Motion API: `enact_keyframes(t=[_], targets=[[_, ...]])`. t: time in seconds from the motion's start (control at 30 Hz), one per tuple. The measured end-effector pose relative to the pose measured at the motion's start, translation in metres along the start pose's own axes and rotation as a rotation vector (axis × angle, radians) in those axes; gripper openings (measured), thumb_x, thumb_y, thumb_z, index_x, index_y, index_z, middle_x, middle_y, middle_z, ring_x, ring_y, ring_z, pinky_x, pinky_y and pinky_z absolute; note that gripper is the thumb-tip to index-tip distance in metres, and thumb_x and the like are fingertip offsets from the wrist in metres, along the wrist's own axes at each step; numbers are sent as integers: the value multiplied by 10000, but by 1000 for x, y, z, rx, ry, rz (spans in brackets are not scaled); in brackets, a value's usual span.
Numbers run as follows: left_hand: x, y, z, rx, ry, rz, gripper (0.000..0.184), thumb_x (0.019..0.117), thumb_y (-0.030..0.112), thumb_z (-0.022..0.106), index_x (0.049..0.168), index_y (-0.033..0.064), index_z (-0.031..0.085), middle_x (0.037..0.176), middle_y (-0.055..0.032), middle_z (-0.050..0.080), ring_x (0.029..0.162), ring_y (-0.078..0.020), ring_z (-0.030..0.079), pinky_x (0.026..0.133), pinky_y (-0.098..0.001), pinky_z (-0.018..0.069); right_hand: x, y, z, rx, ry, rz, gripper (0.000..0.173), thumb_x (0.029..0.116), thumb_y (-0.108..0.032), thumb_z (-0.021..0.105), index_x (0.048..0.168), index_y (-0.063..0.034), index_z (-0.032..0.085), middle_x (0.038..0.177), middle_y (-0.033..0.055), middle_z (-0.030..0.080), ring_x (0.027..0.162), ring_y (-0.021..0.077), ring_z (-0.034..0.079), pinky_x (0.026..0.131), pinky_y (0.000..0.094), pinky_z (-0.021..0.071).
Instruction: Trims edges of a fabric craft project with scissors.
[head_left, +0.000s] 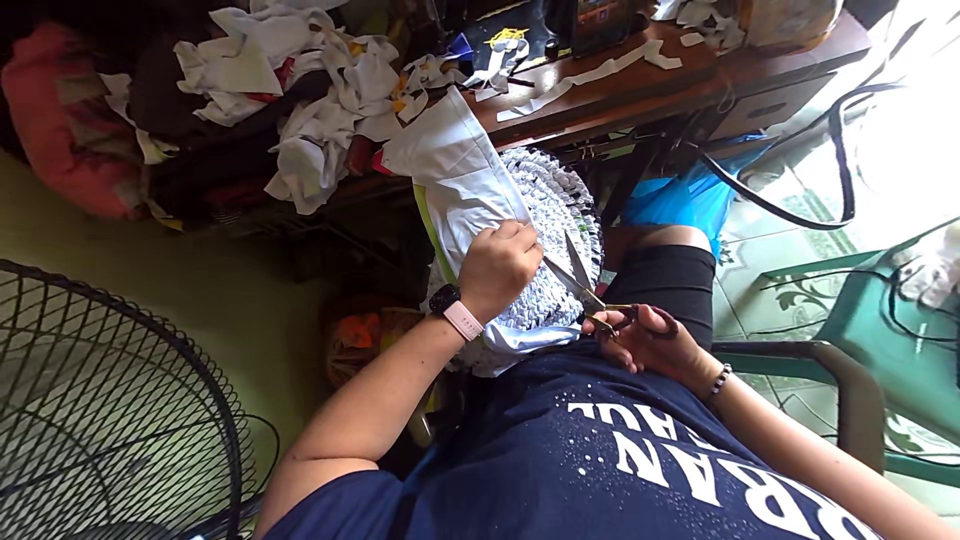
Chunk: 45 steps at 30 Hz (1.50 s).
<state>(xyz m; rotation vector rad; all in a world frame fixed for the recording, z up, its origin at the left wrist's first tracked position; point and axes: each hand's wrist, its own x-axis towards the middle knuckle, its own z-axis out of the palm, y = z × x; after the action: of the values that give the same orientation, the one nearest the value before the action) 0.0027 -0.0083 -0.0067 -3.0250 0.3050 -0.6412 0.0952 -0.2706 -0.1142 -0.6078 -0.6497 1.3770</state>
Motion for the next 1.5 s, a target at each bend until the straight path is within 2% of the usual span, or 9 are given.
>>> enact_keyframes(t=[0.27, 0.43, 0.53, 0.63, 0.73, 0.87, 1.1, 1.37, 1.5], targets=[[4, 3, -5, 0, -43, -2, 136, 955, 85, 642, 919, 55, 769, 1021, -104, 729, 1055, -308, 685, 722, -446, 570, 2, 2, -4, 29, -32, -4, 732, 882, -753, 559, 1255, -136, 690, 751, -45, 656, 579, 24, 598, 503, 160, 475], [8, 7, -6, 20, -92, -34, 147, 936, 23, 629, 836, 38, 735, 961, -105, 695, 992, -306, 675, 659, -427, 551, 2, 3, -5, 45, -39, -6, 733, 881, -750, 566, 1262, -135, 689, 752, -41, 660, 578, 29, 600, 507, 164, 479], [9, 6, -6, 4, -97, -38, 130, 948, 66, 653, 851, 35, 733, 934, -107, 678, 930, -297, 667, 636, -414, 536, 1, 3, -3, 51, -22, -5, 732, 877, -753, 567, 1258, -142, 696, 749, -41, 663, 575, 26, 600, 507, 163, 480], [6, 2, -6, -51, -56, -42, 116, 947, 137, 701, 991, 43, 754, 987, -112, 724, 1016, -309, 697, 752, -436, 587, 1, 4, -4, 45, -19, -7, 740, 867, -759, 575, 1255, -141, 699, 747, -41, 664, 574, 28, 601, 506, 163, 482], [1, -2, -6, -146, -3, -85, 204, 881, 122, 771, 1064, 35, 749, 1080, -126, 749, 1085, -310, 709, 899, -456, 590, 1, 5, -5, 51, -33, -11, 734, 872, -756, 572, 1262, -146, 693, 755, -43, 664, 582, 28, 605, 512, 161, 485], [0, -3, -6, -158, 3, -81, 189, 884, 110, 764, 1060, 43, 753, 1092, -118, 747, 1099, -298, 704, 929, -446, 582, 1, 5, -5, 62, -44, -11, 729, 877, -754, 567, 1261, -147, 692, 759, -42, 664, 587, 24, 606, 512, 156, 482], [2, -1, -7, -73, -75, -32, 141, 952, 124, 681, 1041, 81, 782, 1062, -104, 726, 1082, -304, 684, 829, -442, 594, 0, 5, -4, 62, -32, -3, 733, 870, -757, 573, 1257, -146, 694, 745, -51, 658, 580, 21, 601, 506, 155, 477], [4, 7, 0, 29, -39, -30, 91, 914, 66, 668, 937, 62, 757, 996, -113, 710, 1026, -318, 688, 668, -428, 577, 0, 5, -4, 80, -45, -10, 724, 887, -736, 571, 1266, -131, 689, 754, -35, 667, 579, 26, 608, 505, 156, 483], [5, 15, 3, 90, -25, -43, 91, 913, 29, 654, 900, 57, 740, 1000, -135, 715, 1032, -342, 695, 657, -439, 578, 0, 5, -4, 78, -37, -9, 733, 885, -741, 568, 1266, -127, 688, 751, -35, 668, 576, 27, 610, 510, 157, 489]])
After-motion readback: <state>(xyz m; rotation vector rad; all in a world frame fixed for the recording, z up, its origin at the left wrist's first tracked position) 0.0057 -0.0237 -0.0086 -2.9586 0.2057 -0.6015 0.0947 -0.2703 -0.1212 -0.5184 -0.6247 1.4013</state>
